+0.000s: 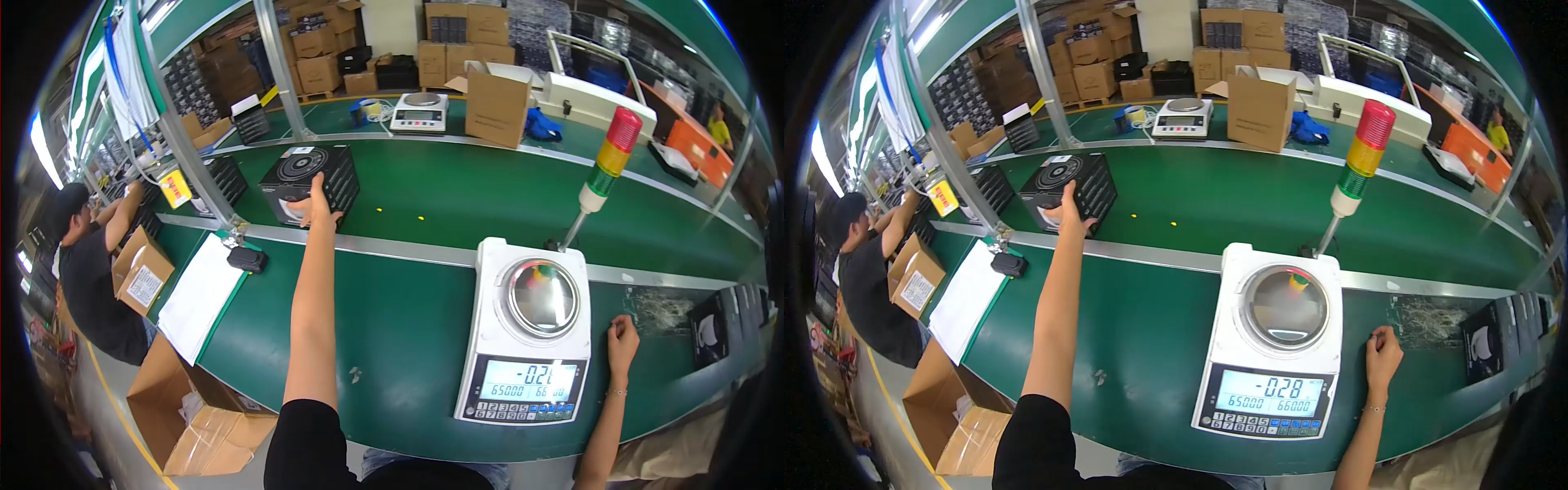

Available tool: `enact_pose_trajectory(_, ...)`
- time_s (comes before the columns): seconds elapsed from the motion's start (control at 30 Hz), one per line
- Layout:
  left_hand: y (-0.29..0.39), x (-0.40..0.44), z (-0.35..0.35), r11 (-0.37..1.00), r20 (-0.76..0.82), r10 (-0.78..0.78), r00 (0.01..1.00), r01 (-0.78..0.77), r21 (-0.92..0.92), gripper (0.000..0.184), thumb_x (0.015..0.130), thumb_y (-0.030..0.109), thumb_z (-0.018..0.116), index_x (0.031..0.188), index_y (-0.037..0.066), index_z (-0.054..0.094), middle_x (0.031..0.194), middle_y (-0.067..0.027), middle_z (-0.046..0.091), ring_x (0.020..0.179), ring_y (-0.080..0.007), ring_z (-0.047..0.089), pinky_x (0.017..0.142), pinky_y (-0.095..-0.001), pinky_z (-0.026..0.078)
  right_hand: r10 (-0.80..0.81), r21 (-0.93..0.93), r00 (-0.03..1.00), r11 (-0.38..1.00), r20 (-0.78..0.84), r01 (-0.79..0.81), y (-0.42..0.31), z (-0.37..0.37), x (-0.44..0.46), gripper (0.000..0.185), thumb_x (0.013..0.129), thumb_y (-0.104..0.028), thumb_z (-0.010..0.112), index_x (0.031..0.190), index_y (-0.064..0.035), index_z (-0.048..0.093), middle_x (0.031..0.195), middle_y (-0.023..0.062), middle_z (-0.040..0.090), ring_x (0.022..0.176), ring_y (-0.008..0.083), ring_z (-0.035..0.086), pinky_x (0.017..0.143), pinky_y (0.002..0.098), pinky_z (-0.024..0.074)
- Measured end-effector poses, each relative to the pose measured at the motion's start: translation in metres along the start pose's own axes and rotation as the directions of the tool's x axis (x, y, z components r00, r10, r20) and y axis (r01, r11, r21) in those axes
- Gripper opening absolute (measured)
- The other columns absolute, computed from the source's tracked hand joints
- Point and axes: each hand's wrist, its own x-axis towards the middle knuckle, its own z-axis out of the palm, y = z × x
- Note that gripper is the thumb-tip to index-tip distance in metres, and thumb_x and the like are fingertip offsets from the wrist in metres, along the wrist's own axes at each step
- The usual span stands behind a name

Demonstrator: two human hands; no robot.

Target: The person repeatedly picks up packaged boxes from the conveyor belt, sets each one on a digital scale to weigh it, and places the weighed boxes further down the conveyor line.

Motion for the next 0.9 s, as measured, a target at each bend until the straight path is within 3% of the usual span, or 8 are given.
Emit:
enact_pose_trajectory(0.1,0.003,-0.034,-0.004,0.994,0.035,0.107,0.994,-0.106,-0.035,0.114,0.06,0.039,0.076,0.142,0.025,-0.003,0.143,-0.0221,0.003,0.124,-0.0414,0.027,0.079,-0.0553,0.048,0.012,-0.004,1.0,1.0,0.0,-0.012,0.001,-0.001,-0.001,0.007,0.071,-0.002,0.056,0.077,-0.0041,0.054,0.053,0.0066,0.042,0.047,0.0184,0.042,0.049,0.0323,0.0355)
enact_pose_trajectory(0.2,-0.011,-0.041,-0.008,0.948,0.07,0.187,0.98,-0.161,-0.276,0.105,0.063,0.027,0.075,0.141,0.023,0.004,0.138,-0.0105,0.024,0.122,-0.0347,0.028,0.077,-0.057,0.046,-0.015,-0.006,1.0,1.0,-0.01,0.015,0.002,0.0,0.0,0.007,0.07,-0.003,0.057,0.077,-0.0046,0.055,0.054,0.0068,0.043,0.048,0.0209,0.043,0.049,0.0334,0.0361)
enact_pose_trajectory(0.3,-0.021,-0.053,-0.023,0.897,0.128,0.237,0.963,-0.166,-0.409,0.103,0.069,0.023,0.071,0.142,0.024,-0.002,0.141,-0.0069,0.018,0.119,-0.0313,0.033,0.074,-0.0516,0.047,0.029,-0.033,1.0,0.999,-0.001,-0.029,0.0,0.0,0.001,0.007,0.07,-0.004,0.058,0.076,-0.0058,0.054,0.055,0.0064,0.045,0.05,0.0224,0.046,0.051,0.0345,0.0362)
enact_pose_trajectory(0.43,-0.017,-0.061,-0.051,0.882,0.317,0.34,0.885,-0.184,-0.433,0.096,0.074,0.019,0.066,0.142,0.024,-0.001,0.131,-0.0115,0.033,0.109,-0.0315,0.041,0.074,-0.053,0.046,0.065,-0.073,0.998,0.995,0.002,-0.064,-0.009,-0.004,0.002,0.006,0.071,-0.008,0.059,0.075,-0.0085,0.055,0.056,0.0049,0.049,0.055,0.0221,0.05,0.056,0.0352,0.0343)
enact_pose_trajectory(0.5,-0.008,-0.078,-0.064,0.885,0.395,0.392,0.831,-0.224,-0.409,0.084,0.077,0.024,0.065,0.138,0.014,0.008,0.124,-0.0147,0.037,0.107,-0.0331,0.046,0.081,-0.0566,0.045,0.09,-0.103,0.996,0.991,0.017,-0.088,-0.009,-0.005,0.002,0.005,0.071,-0.01,0.059,0.075,-0.0098,0.055,0.057,0.0039,0.05,0.058,0.0214,0.052,0.059,0.035,0.0331)
enact_pose_trajectory(0.7,0.036,-0.186,-0.103,0.921,0.803,0.158,0.574,0.208,-0.33,0.05,0.083,0.03,0.052,0.121,-0.001,0.044,0.125,-0.0198,0.045,0.113,-0.0368,0.046,0.088,-0.0601,0.041,0.078,-0.124,0.997,0.989,0.0,-0.077,-0.012,-0.006,0.001,0.005,0.071,-0.011,0.059,0.075,-0.0109,0.056,0.057,0.0027,0.049,0.061,0.0202,0.052,0.061,0.0343,0.0325)
enact_pose_trajectory(0.83,0.049,-0.251,-0.107,0.916,0.96,-0.088,0.266,0.4,-0.027,0.06,0.081,0.036,0.047,0.127,-0.001,0.038,0.13,-0.0203,0.041,0.117,-0.0409,0.041,0.088,-0.0628,0.039,0.064,-0.091,0.998,0.994,0.016,-0.063,-0.01,-0.008,-0.001,0.005,0.071,-0.011,0.059,0.075,-0.0112,0.056,0.057,0.0018,0.048,0.061,0.0196,0.05,0.062,0.0339,0.032)
enact_pose_trajectory(0.9,0.054,-0.28,-0.102,0.91,0.955,-0.219,0.202,0.396,0.124,0.062,0.08,0.037,0.046,0.129,0.0,0.037,0.131,-0.0208,0.04,0.118,-0.0411,0.04,0.09,-0.0622,0.038,0.065,-0.082,0.998,0.995,0.02,-0.063,-0.008,-0.009,-0.002,0.005,0.072,-0.011,0.059,0.076,-0.0114,0.056,0.058,0.0013,0.048,0.061,0.0192,0.05,0.062,0.0335,0.0318)
